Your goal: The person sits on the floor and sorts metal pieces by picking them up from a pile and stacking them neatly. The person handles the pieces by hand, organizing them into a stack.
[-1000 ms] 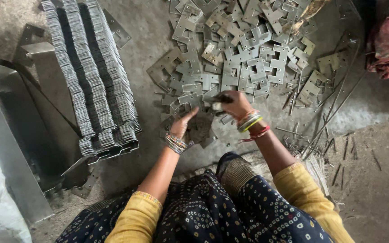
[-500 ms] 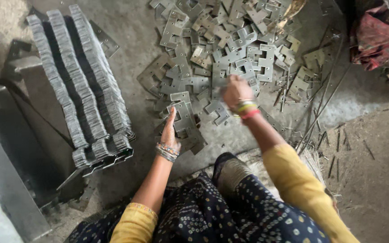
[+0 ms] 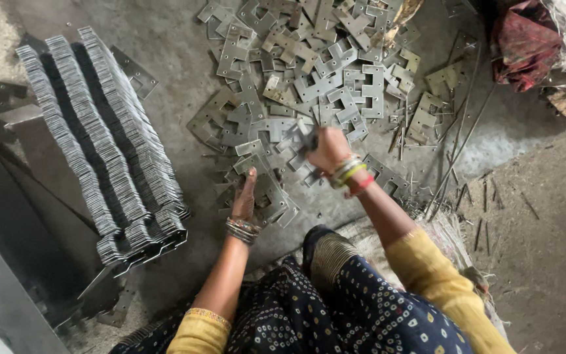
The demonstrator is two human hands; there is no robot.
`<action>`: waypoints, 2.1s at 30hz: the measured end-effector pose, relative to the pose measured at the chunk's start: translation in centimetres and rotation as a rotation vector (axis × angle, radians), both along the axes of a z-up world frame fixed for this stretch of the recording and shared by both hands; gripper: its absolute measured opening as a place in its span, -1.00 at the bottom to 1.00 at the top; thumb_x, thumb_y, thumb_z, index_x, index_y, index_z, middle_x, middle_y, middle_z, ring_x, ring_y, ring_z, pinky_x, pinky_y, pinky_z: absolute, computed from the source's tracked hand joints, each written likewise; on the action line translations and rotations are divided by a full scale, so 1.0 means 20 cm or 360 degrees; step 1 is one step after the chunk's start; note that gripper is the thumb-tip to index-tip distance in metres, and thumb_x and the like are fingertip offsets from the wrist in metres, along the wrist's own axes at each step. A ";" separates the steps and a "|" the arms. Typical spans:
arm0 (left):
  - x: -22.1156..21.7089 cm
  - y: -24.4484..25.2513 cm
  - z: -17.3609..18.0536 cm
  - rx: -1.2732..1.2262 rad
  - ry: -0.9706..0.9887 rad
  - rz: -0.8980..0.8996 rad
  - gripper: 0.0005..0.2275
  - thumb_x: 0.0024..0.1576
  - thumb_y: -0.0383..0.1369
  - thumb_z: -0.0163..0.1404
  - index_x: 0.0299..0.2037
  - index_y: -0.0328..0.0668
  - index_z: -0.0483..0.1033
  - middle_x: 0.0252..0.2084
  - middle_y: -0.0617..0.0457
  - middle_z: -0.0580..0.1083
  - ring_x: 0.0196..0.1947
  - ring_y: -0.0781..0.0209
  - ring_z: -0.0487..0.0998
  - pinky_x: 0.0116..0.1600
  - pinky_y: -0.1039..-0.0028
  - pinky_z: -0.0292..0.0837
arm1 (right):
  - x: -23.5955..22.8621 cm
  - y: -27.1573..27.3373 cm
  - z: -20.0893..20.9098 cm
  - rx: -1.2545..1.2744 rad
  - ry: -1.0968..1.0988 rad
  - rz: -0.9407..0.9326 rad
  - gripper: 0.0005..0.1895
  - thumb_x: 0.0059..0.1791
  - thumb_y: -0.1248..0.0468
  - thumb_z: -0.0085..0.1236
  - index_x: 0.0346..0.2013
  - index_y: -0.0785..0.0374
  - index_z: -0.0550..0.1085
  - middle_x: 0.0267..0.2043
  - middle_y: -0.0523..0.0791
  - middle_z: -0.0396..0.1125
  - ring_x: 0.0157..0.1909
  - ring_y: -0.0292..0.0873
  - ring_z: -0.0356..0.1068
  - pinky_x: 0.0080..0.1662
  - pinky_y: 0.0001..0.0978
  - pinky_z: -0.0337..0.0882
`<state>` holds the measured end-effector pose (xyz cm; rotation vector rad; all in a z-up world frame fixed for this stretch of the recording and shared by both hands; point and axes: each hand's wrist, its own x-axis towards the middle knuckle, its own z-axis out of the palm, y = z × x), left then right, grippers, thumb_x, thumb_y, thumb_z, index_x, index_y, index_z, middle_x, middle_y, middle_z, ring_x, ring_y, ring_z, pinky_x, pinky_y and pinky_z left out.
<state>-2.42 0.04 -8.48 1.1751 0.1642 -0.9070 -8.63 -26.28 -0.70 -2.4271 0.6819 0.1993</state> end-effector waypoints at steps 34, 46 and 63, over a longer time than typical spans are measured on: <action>0.01 -0.07 0.20 -0.0208 0.0650 0.0140 -0.27 -0.03 0.04 0.21 0.33 -0.09 0.32 0.28 -0.02 0.39 0.24 0.02 0.41 0.28 0.10 0.34 | -0.09 -0.16 -0.19 -0.0650 0.0259 -0.0170 -0.60 -0.13 0.32 0.14 -0.02 0.41 0.45 0.11 0.17 0.30 0.16 0.24 0.32 0.13 -0.03 0.44; -0.03 -0.07 0.14 -0.0095 0.0690 0.0053 -0.28 0.01 0.06 0.15 0.37 -0.06 0.31 0.36 0.06 0.36 0.30 0.09 0.38 0.33 0.11 0.27 | -0.21 0.01 -0.08 -0.0544 0.0135 -0.0070 -0.60 0.00 0.38 0.04 0.12 0.46 0.40 -0.03 0.21 0.40 -0.07 0.27 0.46 -0.05 0.05 0.48; 0.00 -0.04 0.13 0.0002 0.0653 0.0019 -0.18 0.01 0.18 0.02 0.47 0.06 0.11 0.49 0.12 0.18 0.43 0.10 0.19 0.40 0.05 0.04 | -0.13 -0.05 -0.08 -0.0630 0.0251 -0.0103 -0.62 -0.01 0.21 0.12 0.04 0.36 0.42 -0.09 0.17 0.44 -0.05 0.18 0.48 -0.08 -0.03 0.52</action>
